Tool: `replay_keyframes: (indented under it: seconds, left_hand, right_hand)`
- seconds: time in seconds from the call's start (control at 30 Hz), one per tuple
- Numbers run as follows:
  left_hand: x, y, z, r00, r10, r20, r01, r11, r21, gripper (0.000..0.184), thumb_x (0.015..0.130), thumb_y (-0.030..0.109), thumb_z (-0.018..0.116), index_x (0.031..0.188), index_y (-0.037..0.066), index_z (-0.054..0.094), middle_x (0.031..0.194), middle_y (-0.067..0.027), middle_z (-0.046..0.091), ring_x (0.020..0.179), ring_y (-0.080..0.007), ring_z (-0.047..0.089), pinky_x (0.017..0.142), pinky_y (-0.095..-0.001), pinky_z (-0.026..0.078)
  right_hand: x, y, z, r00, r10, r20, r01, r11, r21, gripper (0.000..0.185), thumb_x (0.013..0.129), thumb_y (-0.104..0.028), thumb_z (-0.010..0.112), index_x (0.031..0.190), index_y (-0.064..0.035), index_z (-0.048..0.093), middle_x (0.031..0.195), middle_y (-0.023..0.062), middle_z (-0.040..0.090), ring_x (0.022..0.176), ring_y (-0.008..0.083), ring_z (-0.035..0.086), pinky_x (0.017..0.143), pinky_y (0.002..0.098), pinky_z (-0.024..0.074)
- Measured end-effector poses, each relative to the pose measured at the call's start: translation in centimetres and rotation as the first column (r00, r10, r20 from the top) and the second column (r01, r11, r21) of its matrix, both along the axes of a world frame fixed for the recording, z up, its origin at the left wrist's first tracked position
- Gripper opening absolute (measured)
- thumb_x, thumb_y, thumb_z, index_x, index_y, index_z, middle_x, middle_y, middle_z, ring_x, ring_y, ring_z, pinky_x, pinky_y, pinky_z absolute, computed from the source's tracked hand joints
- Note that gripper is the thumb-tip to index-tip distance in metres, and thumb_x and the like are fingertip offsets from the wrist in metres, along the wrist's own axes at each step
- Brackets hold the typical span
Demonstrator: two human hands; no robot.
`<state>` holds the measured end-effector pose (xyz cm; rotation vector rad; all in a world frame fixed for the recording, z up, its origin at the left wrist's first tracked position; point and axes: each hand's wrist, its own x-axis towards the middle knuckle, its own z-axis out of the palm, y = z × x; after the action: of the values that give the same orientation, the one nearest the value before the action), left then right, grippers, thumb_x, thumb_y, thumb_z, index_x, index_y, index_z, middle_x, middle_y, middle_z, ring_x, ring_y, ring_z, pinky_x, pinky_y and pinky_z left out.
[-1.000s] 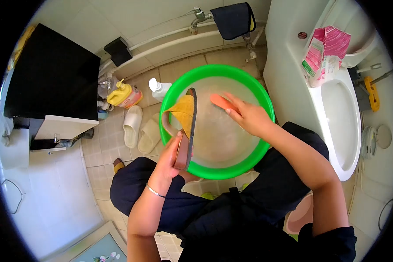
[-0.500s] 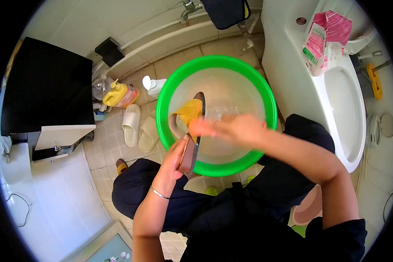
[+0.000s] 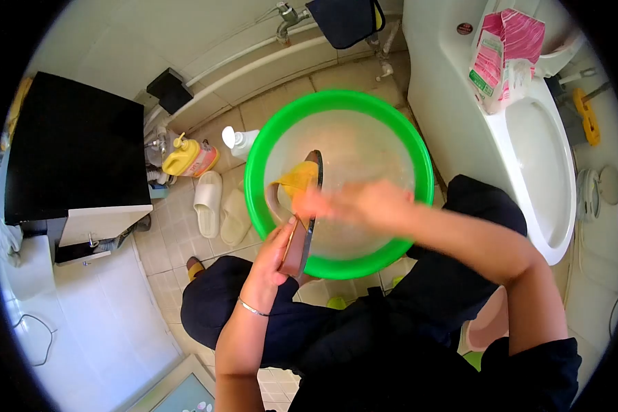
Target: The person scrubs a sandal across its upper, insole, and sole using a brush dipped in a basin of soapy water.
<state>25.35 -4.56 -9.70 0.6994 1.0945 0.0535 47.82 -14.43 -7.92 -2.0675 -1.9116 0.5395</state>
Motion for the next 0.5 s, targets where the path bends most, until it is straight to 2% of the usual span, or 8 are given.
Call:
replay_keyframes:
  seconds: [0.07,0.1,0.2,0.23,0.3,0.33,0.4,0.5]
  left_hand:
    - [0.1,-0.3,0.3,1.000,0.011,-0.022,-0.010,1.000,0.027,0.035,0.092,0.044,0.053,0.093,0.009,0.051,0.075,-0.0086,0.059,0.059,-0.0181,0.058,0.050,-0.0282,0.048]
    - [0.0,-0.4,0.4,0.999,0.017,-0.048,-0.014,0.999,0.052,0.035,0.091,0.044,0.053,0.093,0.009,0.052,0.075,-0.0084,0.059,0.060,-0.0181,0.058,0.050,-0.0281,0.048]
    - [0.1,-0.4,0.7,1.000,-0.019,0.006,0.019,0.995,0.096,0.036,0.091,0.043,0.054,0.096,0.008,0.052,0.075,-0.0079,0.059,0.061,-0.0171,0.058,0.052,-0.0277,0.048]
    - [0.2,-0.1,0.6,1.000,-0.024,0.015,0.022,0.994,0.103,0.036,0.091,0.043,0.054,0.096,0.008,0.052,0.075,-0.0079,0.059,0.061,-0.0171,0.058,0.052,-0.0277,0.048]
    - [-0.3,-0.4,0.0,0.998,-0.023,-0.063,0.034,0.983,0.183,0.038,0.091,0.043,0.054,0.100,0.006,0.052,0.079,-0.0071,0.059,0.063,-0.0161,0.059,0.054,-0.0278,0.049]
    - [-0.3,-0.3,0.3,0.998,-0.027,-0.064,0.038,0.982,0.184,0.038,0.091,0.043,0.054,0.100,0.006,0.052,0.079,-0.0071,0.059,0.063,-0.0161,0.059,0.054,-0.0278,0.049]
    - [-0.5,-0.6,1.0,0.995,-0.016,-0.097,0.034,0.982,0.188,0.041,0.091,0.042,0.055,0.106,0.003,0.052,0.084,-0.0064,0.059,0.067,-0.0154,0.059,0.056,-0.0285,0.050]
    - [-0.7,-0.2,0.3,0.999,-0.038,-0.031,0.042,0.990,0.136,0.036,0.092,0.036,0.057,0.108,0.004,0.054,0.093,-0.0030,0.059,0.080,-0.0104,0.057,0.068,-0.0250,0.047]
  right_hand:
    - [-1.7,-1.3,0.2,0.973,0.202,-0.112,-0.189,0.975,0.114,0.047,0.092,-0.040,0.049,0.137,-0.0326,0.041,0.079,0.0141,0.060,0.070,0.0313,0.062,0.060,0.0416,0.0512]
    - [-1.1,-0.5,-1.0,0.994,0.108,-0.036,-0.104,0.990,0.090,0.048,0.092,-0.039,0.049,0.139,-0.0329,0.039,0.079,0.0137,0.059,0.072,0.0304,0.062,0.063,0.0410,0.0517]
    - [1.7,1.4,-0.4,0.997,-0.062,-0.050,0.062,0.998,0.001,0.048,0.092,-0.039,0.049,0.139,-0.0336,0.038,0.080,0.0138,0.058,0.073,0.0313,0.062,0.066,0.0401,0.0528]
    - [0.9,1.0,0.4,0.997,-0.066,-0.041,0.067,0.998,0.009,0.048,0.092,-0.039,0.049,0.139,-0.0336,0.038,0.080,0.0138,0.058,0.073,0.0313,0.062,0.066,0.0401,0.0528]
    - [-1.8,-0.9,1.4,0.971,0.186,-0.147,-0.192,0.981,-0.022,0.049,0.092,-0.038,0.049,0.139,-0.0332,0.038,0.080,0.0135,0.058,0.073,0.0325,0.062,0.067,0.0419,0.0524]
    - [-1.0,-0.3,0.5,0.972,0.183,-0.148,-0.188,0.982,-0.020,0.049,0.092,-0.038,0.049,0.139,-0.0332,0.038,0.080,0.0135,0.058,0.073,0.0325,0.062,0.067,0.0419,0.0524]
    - [1.0,1.2,-1.3,0.986,-0.034,-0.166,0.061,0.985,0.161,0.049,0.092,-0.039,0.048,0.139,-0.0349,0.037,0.079,0.0128,0.058,0.069,0.0300,0.062,0.062,0.0432,0.0525]
    - [-0.7,-0.3,-0.3,0.999,0.046,-0.023,-0.042,0.986,0.159,0.044,0.092,-0.045,0.046,0.134,-0.0330,0.044,0.080,0.0146,0.061,0.067,0.0326,0.063,0.061,0.0437,0.0518]
